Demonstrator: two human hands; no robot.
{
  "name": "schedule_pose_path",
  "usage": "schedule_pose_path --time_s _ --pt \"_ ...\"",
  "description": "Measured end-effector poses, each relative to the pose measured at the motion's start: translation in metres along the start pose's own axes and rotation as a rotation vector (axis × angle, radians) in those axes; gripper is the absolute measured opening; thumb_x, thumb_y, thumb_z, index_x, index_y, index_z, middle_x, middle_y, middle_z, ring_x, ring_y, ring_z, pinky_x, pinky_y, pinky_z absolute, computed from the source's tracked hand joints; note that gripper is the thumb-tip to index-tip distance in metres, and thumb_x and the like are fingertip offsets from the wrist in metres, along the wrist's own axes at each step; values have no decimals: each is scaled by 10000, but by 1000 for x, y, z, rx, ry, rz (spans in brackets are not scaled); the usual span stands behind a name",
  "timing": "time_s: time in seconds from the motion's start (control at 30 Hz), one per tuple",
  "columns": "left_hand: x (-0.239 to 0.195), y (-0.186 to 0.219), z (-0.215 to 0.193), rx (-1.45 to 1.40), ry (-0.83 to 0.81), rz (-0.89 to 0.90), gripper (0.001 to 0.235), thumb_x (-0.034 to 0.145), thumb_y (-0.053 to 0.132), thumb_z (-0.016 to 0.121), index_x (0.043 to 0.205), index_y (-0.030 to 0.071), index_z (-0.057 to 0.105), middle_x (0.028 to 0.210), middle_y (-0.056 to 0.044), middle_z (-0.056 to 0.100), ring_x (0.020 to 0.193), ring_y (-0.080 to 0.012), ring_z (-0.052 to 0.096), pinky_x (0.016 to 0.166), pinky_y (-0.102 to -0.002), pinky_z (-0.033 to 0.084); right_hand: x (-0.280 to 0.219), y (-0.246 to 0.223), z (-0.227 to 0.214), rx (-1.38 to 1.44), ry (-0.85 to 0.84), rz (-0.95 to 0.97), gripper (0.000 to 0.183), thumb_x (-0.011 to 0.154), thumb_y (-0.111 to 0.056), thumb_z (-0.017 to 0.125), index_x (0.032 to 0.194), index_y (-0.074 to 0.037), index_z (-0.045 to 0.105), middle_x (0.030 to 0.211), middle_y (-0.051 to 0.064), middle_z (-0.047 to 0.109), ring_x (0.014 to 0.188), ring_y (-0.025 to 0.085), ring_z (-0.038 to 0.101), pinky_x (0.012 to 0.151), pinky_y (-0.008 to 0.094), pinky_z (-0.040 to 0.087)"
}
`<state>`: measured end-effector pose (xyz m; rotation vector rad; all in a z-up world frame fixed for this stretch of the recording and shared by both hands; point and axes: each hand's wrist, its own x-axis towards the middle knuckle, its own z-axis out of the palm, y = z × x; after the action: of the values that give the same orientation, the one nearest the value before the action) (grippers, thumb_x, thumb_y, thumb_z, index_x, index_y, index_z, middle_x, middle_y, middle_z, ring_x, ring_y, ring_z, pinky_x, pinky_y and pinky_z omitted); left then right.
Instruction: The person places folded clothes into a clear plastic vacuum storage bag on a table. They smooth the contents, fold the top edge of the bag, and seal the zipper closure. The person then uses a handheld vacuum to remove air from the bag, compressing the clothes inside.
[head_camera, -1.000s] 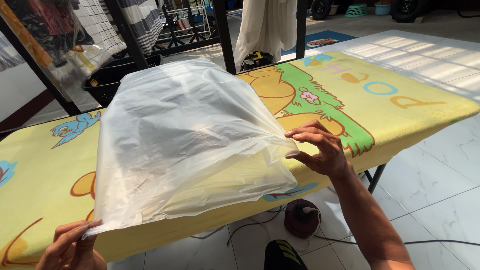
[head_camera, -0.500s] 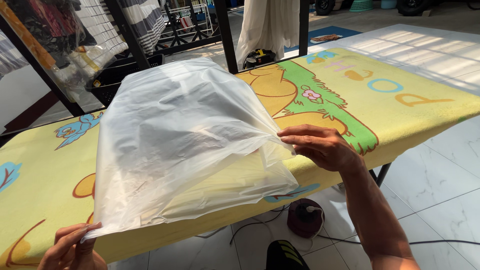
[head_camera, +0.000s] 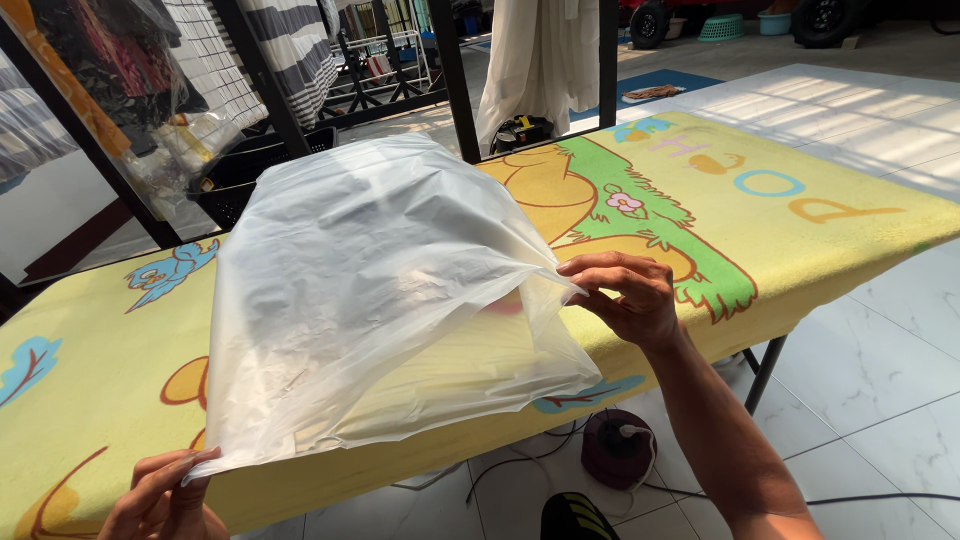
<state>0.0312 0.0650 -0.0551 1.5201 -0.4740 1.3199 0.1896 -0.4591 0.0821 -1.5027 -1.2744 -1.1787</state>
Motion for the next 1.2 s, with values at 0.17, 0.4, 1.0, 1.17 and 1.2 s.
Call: schedule_pose_path --time_s 0.17,0.4,1.0,1.17,1.2 --pt "1 23 7 1 -22 -29 128 1073 -85 649 1193 -48 623 1048 -264 684 1010 -245 725 934 -312 600 -3 -2 5 28 95 22 203 842 -62 843 1000 -69 717 1032 116 764 864 178 764 734 283 628" --pt "7 47 28 79 22 21 96 1099 -118 680 1115 -38 630 993 -243 712 996 -221 694 975 -329 595 -10 -4 8 -51 207 -2 204 833 -40 848 1002 -70 738 1012 117 739 902 200 741 750 290 613" --pt "13 67 47 -18 99 -17 126 1050 -148 738 1104 -58 669 968 -262 690 955 -263 743 914 -352 624 -56 -21 17 -160 83 95 208 847 45 776 1022 -47 709 1030 163 731 905 253 744 758 307 616" --pt "11 64 42 -4 87 -18 116 1054 -125 741 1106 -50 668 966 -262 691 953 -260 744 899 -344 624 -61 -9 19 -4 63 84 201 909 52 748 1066 -36 658 1035 151 766 961 248 782 811 341 638" --pt "11 63 41 0 87 -15 115 1057 -124 740 1105 -50 667 967 -262 693 954 -259 743 900 -343 621 -63 -7 19 38 69 87 219 928 36 744 1075 -43 603 1054 147 765 965 236 784 806 324 639"
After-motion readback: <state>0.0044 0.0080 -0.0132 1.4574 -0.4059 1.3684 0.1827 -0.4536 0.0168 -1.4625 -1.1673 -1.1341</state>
